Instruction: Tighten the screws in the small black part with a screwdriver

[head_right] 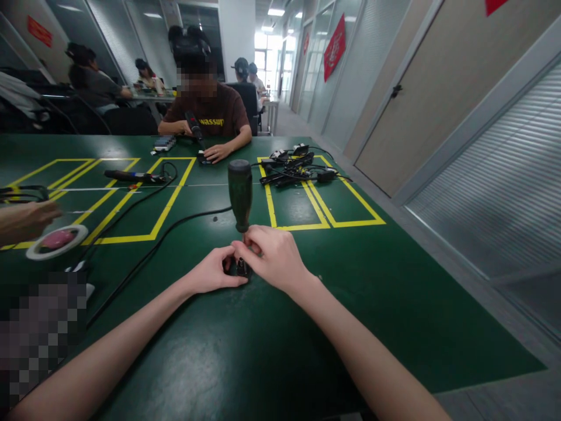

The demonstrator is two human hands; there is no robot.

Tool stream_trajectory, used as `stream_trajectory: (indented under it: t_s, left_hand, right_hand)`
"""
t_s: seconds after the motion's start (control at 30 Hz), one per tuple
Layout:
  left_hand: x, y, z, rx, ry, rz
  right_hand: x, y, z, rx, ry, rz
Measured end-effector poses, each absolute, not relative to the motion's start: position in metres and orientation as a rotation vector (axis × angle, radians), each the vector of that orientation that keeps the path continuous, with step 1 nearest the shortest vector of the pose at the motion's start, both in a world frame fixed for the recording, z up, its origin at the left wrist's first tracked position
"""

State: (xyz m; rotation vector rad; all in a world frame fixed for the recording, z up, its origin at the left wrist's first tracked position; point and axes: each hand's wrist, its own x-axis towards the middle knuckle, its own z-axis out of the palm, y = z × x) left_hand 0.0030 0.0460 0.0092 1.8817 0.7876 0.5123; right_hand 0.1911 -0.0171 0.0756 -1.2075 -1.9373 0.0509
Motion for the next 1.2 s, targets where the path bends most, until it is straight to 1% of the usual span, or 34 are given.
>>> stream_trajectory:
  t_s: [0.2, 0.4, 0.83, 1.2]
  left_hand:
    - [0.002, 0.047, 0.008, 1.920, 0.797, 0.495]
    - [0.002, 0.048, 0.011, 1.945, 0.769, 0.468]
    - [0.002, 0.046, 0.010, 1.925, 0.771, 0.524]
    - [0.002, 0.046, 0.011, 1.947, 0.782, 0.532]
  right_hand:
    - [0.189, -0.019, 0.067, -1.188, -1.867, 0.087]
    - [0.188, -0.024, 0.067, -1.119, -1.855, 0.053]
    - [0.184, -0.026, 0.064, -1.205, -1.684, 0.278]
    - [0.183, -0.032, 0.065, -1.106, -1.683, 0.297]
